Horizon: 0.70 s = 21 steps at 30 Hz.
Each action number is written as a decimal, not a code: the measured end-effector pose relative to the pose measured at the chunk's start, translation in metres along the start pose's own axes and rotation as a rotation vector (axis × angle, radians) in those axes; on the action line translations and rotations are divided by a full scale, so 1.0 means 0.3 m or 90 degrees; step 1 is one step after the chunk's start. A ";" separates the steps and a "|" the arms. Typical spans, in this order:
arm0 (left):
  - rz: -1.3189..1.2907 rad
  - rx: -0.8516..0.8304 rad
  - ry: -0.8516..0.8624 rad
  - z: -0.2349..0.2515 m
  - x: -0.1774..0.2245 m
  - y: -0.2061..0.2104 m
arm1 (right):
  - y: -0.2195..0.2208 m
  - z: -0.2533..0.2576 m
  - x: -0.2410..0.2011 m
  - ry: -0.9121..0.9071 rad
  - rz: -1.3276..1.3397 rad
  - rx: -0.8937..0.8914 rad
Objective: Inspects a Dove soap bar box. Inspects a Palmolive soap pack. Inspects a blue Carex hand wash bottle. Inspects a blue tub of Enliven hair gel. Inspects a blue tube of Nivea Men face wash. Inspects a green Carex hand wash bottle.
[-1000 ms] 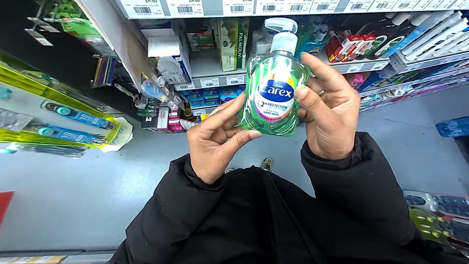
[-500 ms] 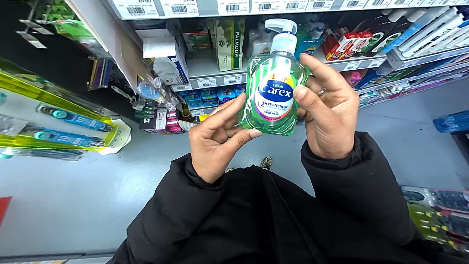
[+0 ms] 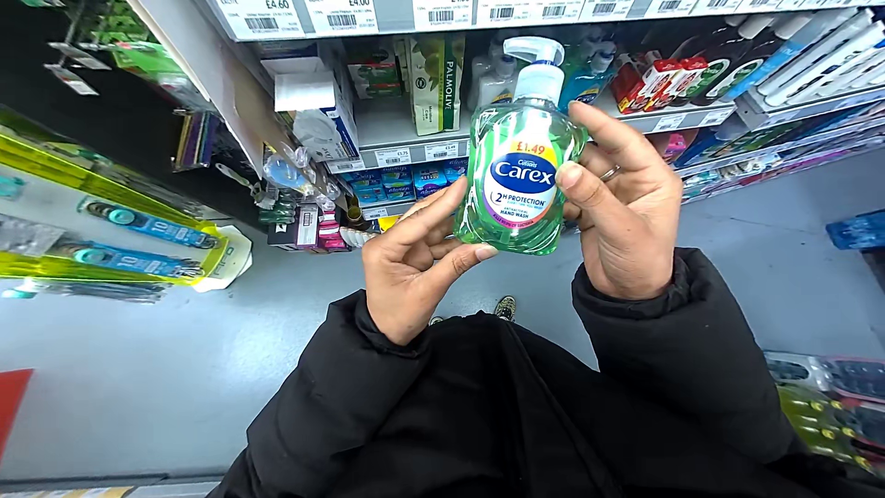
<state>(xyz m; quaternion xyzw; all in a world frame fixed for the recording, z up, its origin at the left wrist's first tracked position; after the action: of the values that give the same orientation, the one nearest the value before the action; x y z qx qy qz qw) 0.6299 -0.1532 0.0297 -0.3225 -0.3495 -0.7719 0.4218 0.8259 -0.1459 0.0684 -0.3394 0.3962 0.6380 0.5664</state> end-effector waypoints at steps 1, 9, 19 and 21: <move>0.002 0.000 -0.001 -0.001 -0.002 0.001 | -0.002 -0.001 0.001 0.001 -0.003 0.001; 0.002 -0.007 0.000 0.001 -0.006 0.010 | -0.012 -0.006 -0.001 0.007 0.005 0.008; -0.007 -0.036 -0.010 0.015 -0.038 0.052 | -0.055 -0.017 -0.007 0.026 -0.001 0.021; -0.008 -0.048 -0.014 0.021 -0.050 0.070 | -0.079 -0.021 -0.014 0.025 -0.017 0.030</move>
<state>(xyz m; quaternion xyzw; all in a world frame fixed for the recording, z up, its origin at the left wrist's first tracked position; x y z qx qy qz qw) 0.6563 -0.1500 0.0269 -0.3444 -0.3268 -0.7837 0.4005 0.8498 -0.1523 0.0663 -0.3437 0.4171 0.6143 0.5749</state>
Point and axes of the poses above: each hand's wrist, its own z-axis towards the middle knuckle, its own y-axis out of the palm, x = y × z, the point moved 10 cm from there along z, towards the middle knuckle, and after that the axes turned 1 degree about -x, right-handed, at the moved point
